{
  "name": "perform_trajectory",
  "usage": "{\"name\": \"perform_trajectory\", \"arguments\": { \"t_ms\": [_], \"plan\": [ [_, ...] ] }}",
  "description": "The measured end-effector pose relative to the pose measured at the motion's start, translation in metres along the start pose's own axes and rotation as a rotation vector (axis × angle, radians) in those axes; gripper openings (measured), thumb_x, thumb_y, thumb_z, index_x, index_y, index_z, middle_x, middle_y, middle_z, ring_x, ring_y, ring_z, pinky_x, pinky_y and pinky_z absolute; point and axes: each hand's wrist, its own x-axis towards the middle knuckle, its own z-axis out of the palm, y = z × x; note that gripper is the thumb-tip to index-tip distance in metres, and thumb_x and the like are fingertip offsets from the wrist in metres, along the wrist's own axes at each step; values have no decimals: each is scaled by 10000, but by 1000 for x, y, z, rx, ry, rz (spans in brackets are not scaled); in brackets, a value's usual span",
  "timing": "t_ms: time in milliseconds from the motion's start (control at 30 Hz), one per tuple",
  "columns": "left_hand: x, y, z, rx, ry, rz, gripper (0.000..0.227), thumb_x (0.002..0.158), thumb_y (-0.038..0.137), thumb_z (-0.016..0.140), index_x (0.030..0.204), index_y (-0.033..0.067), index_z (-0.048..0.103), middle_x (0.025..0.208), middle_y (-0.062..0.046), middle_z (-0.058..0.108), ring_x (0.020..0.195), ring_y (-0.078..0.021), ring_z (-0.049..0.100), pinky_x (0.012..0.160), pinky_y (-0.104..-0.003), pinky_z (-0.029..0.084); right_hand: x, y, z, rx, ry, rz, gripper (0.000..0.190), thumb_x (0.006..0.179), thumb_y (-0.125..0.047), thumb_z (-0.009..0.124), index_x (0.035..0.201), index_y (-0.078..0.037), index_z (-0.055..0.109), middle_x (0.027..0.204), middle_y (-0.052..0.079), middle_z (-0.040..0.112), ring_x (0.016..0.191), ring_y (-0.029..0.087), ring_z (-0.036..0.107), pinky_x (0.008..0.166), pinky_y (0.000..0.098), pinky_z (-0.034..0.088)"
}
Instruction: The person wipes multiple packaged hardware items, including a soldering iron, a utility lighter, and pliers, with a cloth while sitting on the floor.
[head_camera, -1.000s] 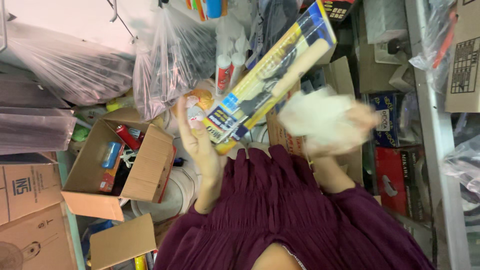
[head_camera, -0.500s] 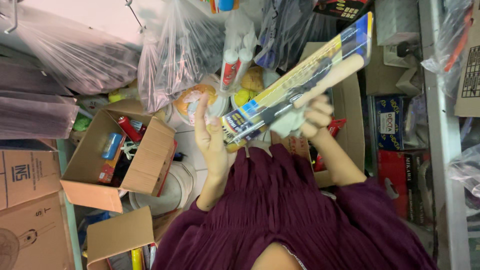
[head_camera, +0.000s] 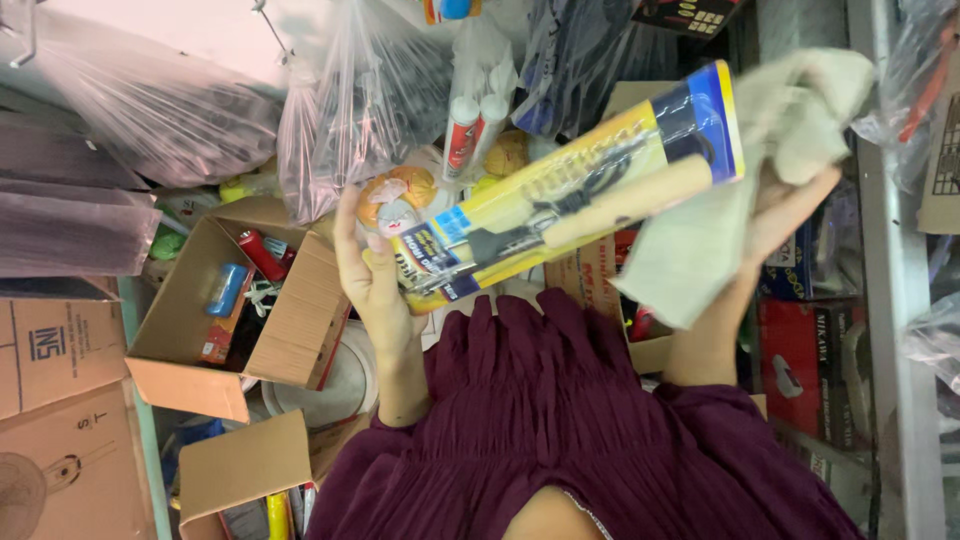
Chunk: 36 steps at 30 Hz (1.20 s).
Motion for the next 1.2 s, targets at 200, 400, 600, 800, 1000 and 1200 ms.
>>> {"name": "perform_trajectory", "arguments": {
  "t_ms": [200,400,600,800,1000,1200],
  "plan": [
    [2,-12,0,252,-102,-61,524,1127,197,559,1579,-38,438,1602,-171,490,1475,-209,464,1248,-338,356,-58,27,45,-97,-188,104,670,1064,-633,513,1385,-45,537,1236,114,625,1135,217,634,993,399,529],
    [11,-13,-3,114,-104,-94,586,1091,187,601,1590,-22,374,1582,-141,459,1399,-193,499,1196,-341,405,-54,36,36,-94,20,213,710,1043,-603,611,1372,19,519,1176,120,635,1096,236,644,1003,386,531],
    [28,-17,-10,117,-87,-33,631,1087,194,620,1611,11,320,1611,-151,435,1453,-222,486,1227,-375,405,-44,16,19,-148,-256,303,858,891,-540,812,1457,8,471,1350,118,601,1283,230,615,1160,366,496],
    [44,-36,-1,-24,39,-171,706,1074,439,549,1637,156,230,1530,-212,510,1434,-310,515,1166,-495,464,-58,12,14,-233,-380,-164,706,920,-411,805,1445,-71,477,1387,94,569,1275,241,585,1145,413,500],
    [9,-74,43,-620,-287,-592,783,1061,590,434,1641,92,263,1607,-187,443,1492,-315,441,1217,-487,399,-100,29,27,-964,-792,-578,505,813,-351,820,1219,-120,627,1372,77,577,1202,282,521,1083,432,446],
    [16,-91,61,-242,-313,-498,629,1093,313,550,1585,4,309,1482,-199,503,1338,-296,519,1130,-476,443,-122,27,39,-1107,-1147,-465,316,707,-291,835,992,-170,777,1357,61,585,1129,323,457,1021,451,393]
  ]
}}
